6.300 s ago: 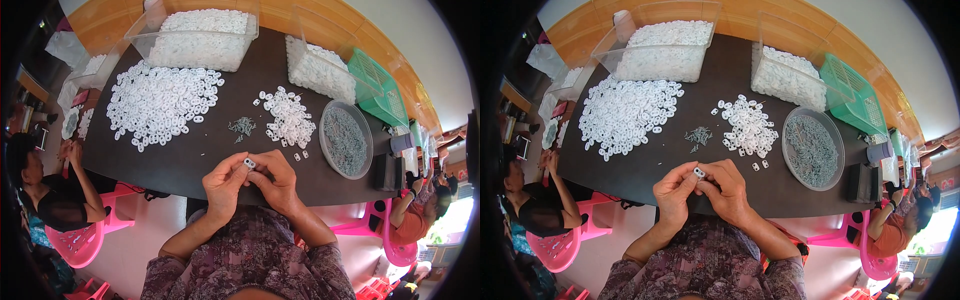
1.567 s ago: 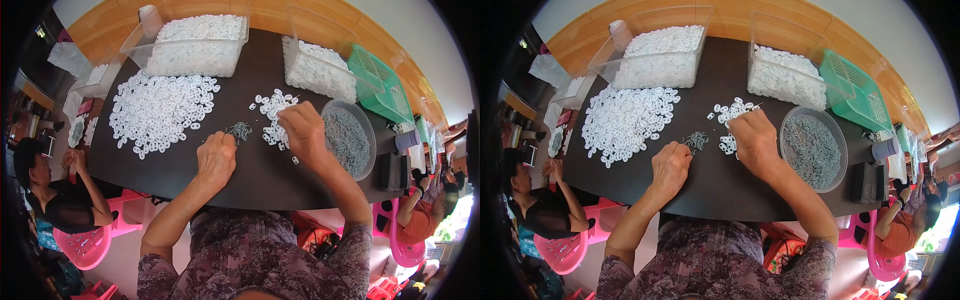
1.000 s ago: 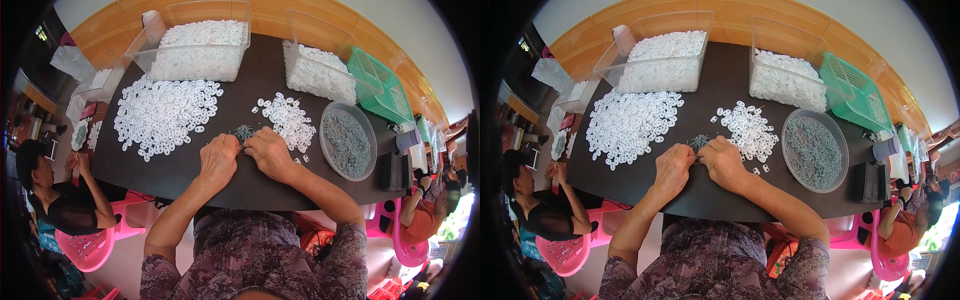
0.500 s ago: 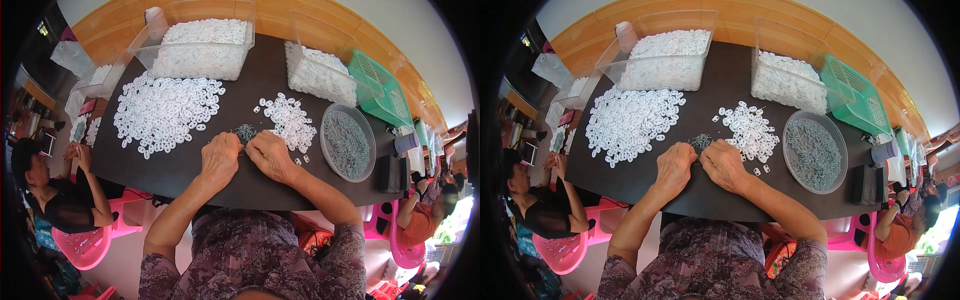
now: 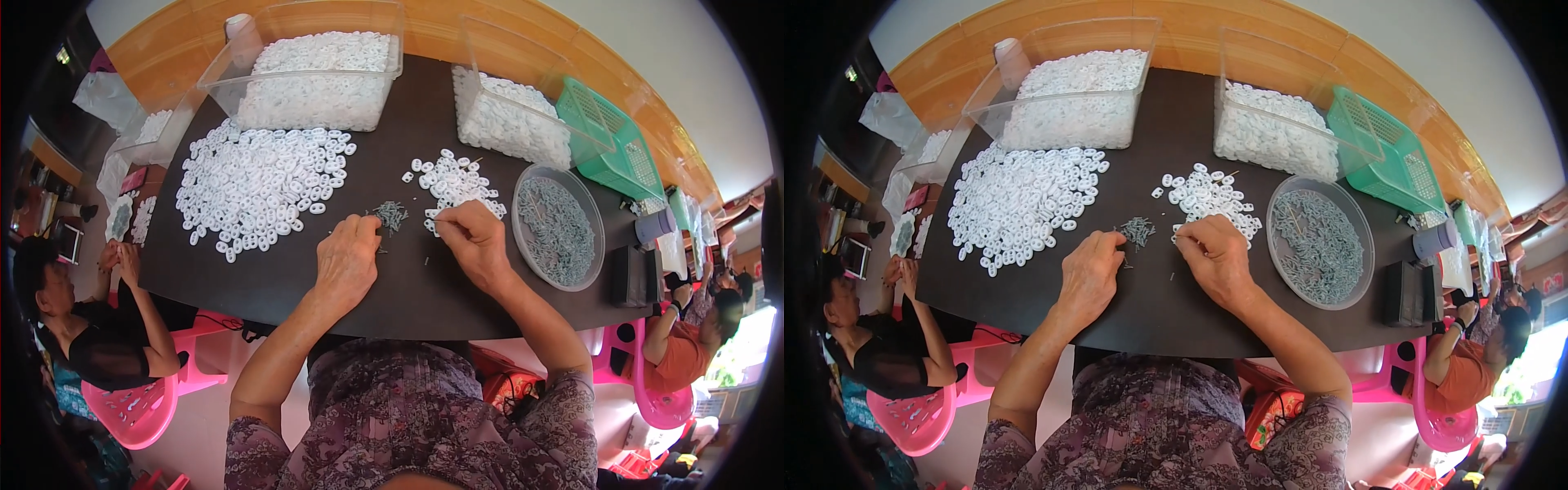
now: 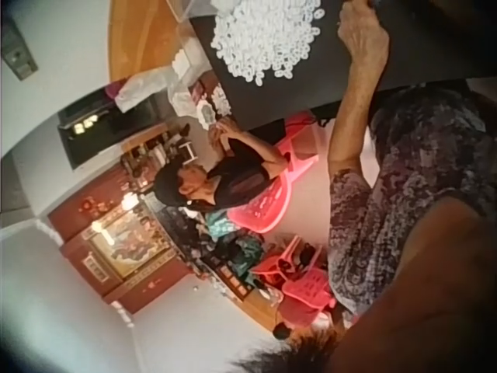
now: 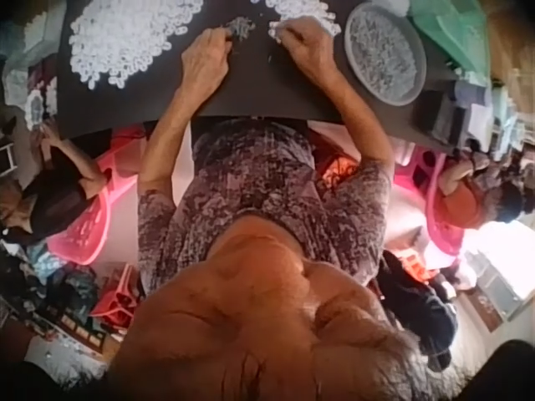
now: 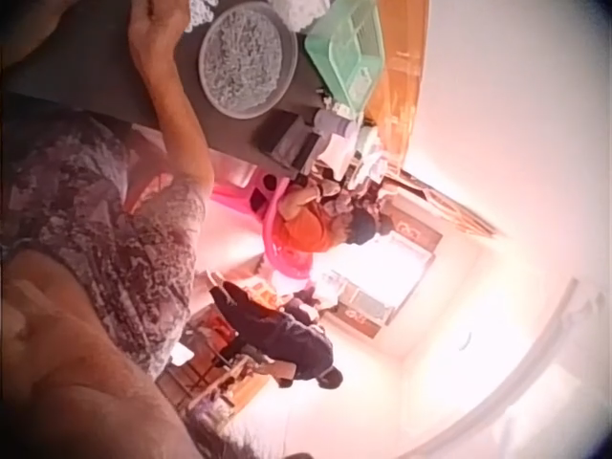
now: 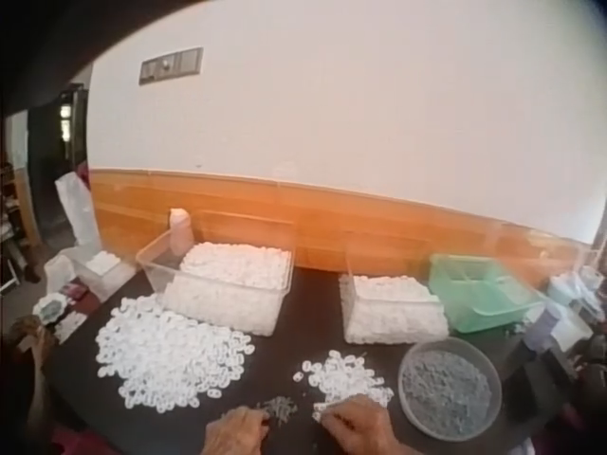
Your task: The recorder manually assembles small plastic components by inserting tiny metal pins into pre-drilled holes at a workshop table.
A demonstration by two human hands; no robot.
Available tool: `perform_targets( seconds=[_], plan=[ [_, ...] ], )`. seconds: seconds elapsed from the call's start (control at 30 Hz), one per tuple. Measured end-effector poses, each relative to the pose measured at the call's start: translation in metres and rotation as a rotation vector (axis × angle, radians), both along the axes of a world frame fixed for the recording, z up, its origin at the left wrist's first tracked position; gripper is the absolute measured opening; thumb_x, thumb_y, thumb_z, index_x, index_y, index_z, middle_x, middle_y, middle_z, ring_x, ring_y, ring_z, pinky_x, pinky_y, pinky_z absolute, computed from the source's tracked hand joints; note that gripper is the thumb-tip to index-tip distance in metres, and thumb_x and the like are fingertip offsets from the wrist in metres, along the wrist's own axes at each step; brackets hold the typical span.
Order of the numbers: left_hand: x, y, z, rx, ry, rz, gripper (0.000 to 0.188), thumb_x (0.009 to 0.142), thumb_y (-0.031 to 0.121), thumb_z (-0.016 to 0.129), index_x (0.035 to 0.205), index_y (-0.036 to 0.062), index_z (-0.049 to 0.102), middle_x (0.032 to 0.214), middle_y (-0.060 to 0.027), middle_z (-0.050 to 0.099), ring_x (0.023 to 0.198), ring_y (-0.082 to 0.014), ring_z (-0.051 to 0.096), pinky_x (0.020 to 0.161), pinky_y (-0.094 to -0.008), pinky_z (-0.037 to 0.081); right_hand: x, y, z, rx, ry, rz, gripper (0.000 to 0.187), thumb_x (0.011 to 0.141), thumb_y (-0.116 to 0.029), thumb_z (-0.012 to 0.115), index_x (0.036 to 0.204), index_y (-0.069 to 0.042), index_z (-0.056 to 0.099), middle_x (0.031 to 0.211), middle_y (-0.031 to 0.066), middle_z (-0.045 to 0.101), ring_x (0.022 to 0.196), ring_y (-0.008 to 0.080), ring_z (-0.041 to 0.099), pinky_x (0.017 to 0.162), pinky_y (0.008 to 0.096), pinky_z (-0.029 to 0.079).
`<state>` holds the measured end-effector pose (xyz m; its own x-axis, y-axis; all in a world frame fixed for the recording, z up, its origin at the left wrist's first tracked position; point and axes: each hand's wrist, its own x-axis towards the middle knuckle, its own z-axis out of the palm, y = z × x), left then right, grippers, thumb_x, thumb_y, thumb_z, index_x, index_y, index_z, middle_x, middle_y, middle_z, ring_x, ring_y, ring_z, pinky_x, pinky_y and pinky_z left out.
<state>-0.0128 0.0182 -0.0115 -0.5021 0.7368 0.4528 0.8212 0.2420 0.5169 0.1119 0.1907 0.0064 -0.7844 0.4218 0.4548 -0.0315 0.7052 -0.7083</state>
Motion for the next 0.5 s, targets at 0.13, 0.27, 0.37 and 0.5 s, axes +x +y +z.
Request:
perform_targets(
  seconds=[0.13,0.27,0.37,0.5],
  plan=[
    [0.016,0.0,0.011,0.139,-0.13,-0.068,0.018,0.079,0.002,0.064,0.097,0.0006,0.059,0.08,-0.0115,0.057,0.072,-0.0282,0.059,0.063,-0.0362,0.047,0.025,0.001,0.013,0.082,-0.076,-0.017,0.006,0.075,-0.002,0.068,0.079,-0.003,0.066,0.069,0.0085,0.059,0.066,0.0233,0.056,0.059,0.0341,0.044],
    [0.041,0.009,0.018,0.21,-0.381,-0.16,0.016,0.078,0.007,0.07,0.091,0.0036,0.061,0.076,-0.011,0.058,0.069,-0.029,0.06,0.061,-0.0374,0.047,0.043,-0.027,0.011,-0.096,-0.068,0.014,0.007,0.074,-0.001,0.069,0.08,-0.003,0.066,0.068,0.0077,0.057,0.063,0.0226,0.054,0.057,0.0333,0.043],
    [0.051,0.01,0.022,0.167,-0.498,-0.234,0.013,0.081,0.009,0.069,0.088,0.0023,0.06,0.077,-0.0115,0.06,0.068,-0.029,0.061,0.06,-0.036,0.048,0.048,-0.044,0.006,-0.164,-0.036,0.014,0.009,0.074,0.001,0.069,0.081,-0.002,0.066,0.068,0.0066,0.055,0.062,0.0208,0.052,0.055,0.0319,0.041],
    [0.058,0.011,0.02,0.113,-0.633,-0.192,0.012,0.082,0.008,0.067,0.085,0.0012,0.058,0.077,-0.0117,0.061,0.068,-0.0286,0.062,0.06,-0.0364,0.048,0.052,-0.055,0.0,-0.16,0.01,-0.039,0.009,0.074,0.002,0.069,0.082,-0.001,0.064,0.068,0.0069,0.055,0.062,0.0205,0.051,0.055,0.0325,0.04]
  ],
)
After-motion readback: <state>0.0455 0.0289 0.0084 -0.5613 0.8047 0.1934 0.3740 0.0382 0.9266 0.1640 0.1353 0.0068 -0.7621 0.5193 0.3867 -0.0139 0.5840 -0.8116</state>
